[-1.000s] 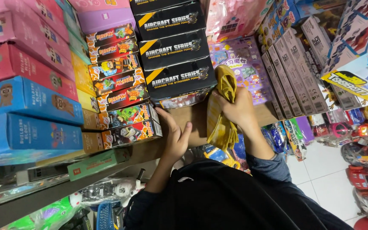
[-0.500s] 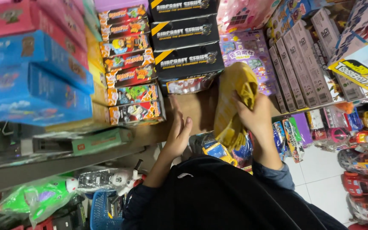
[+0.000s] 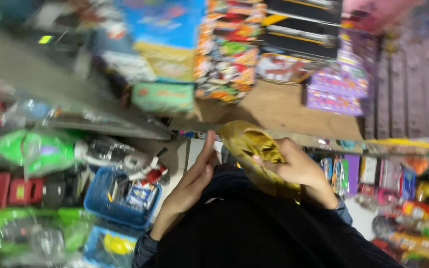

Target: Cleaning and dusting toy boxes on store shelves.

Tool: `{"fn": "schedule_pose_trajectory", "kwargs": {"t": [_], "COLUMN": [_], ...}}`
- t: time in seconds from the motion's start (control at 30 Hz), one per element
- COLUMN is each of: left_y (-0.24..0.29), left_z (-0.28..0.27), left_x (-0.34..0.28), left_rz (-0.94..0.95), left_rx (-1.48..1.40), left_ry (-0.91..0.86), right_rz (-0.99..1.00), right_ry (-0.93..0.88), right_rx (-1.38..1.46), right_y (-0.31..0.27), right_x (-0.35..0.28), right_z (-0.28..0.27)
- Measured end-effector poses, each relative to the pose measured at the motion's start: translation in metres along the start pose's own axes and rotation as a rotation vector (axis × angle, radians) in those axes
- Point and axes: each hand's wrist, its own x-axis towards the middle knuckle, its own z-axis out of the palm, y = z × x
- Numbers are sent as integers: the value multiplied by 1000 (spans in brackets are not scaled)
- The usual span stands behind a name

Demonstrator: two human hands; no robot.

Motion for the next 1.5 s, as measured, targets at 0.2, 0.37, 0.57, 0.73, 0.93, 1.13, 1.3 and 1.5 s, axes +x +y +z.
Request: {"fn": "schedule_pose_trajectory", "kwargs": {"t": [0.2,0.37,0.57,0.73,0.93,1.13,1.3,1.5], "left_y": [-14,-41,-113,-215,-369,-545,-704,-857], "left_z": [-16,-31,-71,-130,-242,-384,-490,-561], "left_x": [-112,-190,-258,-299,-352,-430,-479,-519], "left_rz": [75,229,296,314,283,174,226,36], "left_rx": [-9,-47,-84,-177,-201,-70,-219,-199], "left_ry": [527,1017,1445,1700,1881,1987,2047,2128], "right_rz": [-20,-119,-154,-182,-140,77,-616,-603], "right_ry": [-246,-414,-602,-739,-704,-624,-507,-545], "right_rx": [-133,-321,-147,155,35,-125,-85,-372], "right_y": [-50,-57,-59,-36,49,144,263,364], "right_x": [83,148,197,228,318,455,551,617], "right_z": [97,206,352,500,693,893,1041,1127]}}
